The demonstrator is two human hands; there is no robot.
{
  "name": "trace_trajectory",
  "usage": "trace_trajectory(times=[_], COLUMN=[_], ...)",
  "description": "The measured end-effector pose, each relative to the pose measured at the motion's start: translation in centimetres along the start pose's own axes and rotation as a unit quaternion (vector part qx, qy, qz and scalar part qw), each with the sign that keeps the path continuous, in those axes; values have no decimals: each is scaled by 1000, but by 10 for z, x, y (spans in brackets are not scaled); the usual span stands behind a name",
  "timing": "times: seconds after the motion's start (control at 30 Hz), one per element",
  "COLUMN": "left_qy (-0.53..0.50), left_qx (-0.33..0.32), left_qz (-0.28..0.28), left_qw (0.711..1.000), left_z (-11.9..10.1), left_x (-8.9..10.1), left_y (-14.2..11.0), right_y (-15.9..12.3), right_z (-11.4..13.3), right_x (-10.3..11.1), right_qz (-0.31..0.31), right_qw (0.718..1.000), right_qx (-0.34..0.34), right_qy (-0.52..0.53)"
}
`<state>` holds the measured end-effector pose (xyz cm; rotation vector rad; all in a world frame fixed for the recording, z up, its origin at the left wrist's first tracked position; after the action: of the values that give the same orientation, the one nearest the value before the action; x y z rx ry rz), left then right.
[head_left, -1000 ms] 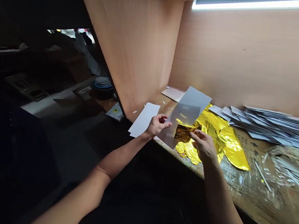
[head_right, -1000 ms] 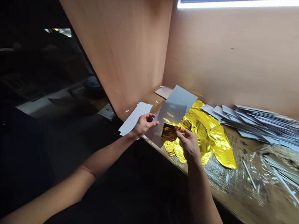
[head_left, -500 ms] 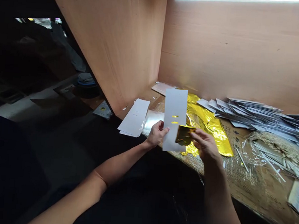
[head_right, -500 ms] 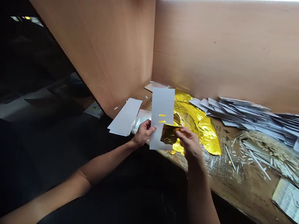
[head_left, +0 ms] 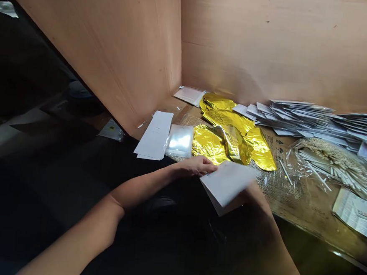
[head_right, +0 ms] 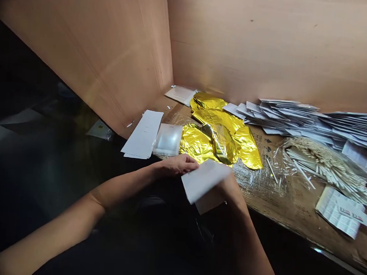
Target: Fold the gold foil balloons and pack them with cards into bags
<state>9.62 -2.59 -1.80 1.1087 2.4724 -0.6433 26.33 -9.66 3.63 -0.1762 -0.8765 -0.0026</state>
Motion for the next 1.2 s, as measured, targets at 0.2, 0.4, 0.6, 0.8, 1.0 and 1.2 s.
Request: trace_trajectory(times=[0.2, 0.4, 0.6, 0.8, 1.0, 1.2], left_qy=[159, 160, -122, -192, -233, -205], left_qx=[30, -49, -121, -43, -39, -70], left_qz=[110, 39, -118, -119, -129, -141], left_qw=[981, 985, 978, 973, 963, 966], left_z=[-10, -14, 27, 36, 27, 28], left_x=[-27, -31, -36, -26, -19, -19], left_y=[-1, 20, 31, 36, 34, 32], right_y=[-31, -44, -36, -47, -45, -61], right_z=[-6, -38, -71, -186, -194, -69], right_x=[2, -8, -8, 98, 89, 4], right_qz=[102, -15, -242, -322, -247, -105], right_qw=[979, 948, 934, 846, 904, 955], right_qx=[-18, -89, -119, -346, -309, -92], right_qy=[176, 306, 233, -246, -164, 260])
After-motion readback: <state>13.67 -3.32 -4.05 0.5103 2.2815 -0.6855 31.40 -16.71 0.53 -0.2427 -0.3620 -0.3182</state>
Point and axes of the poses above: each hand's wrist, its own y-axis towards the middle knuckle, its own x-axis out of the back of the hand, z = x × y, the point moved 6 cm from there along y, towards the middle knuckle, and after that the axes turned 11 degrees about -y, right-handed, at the moved point
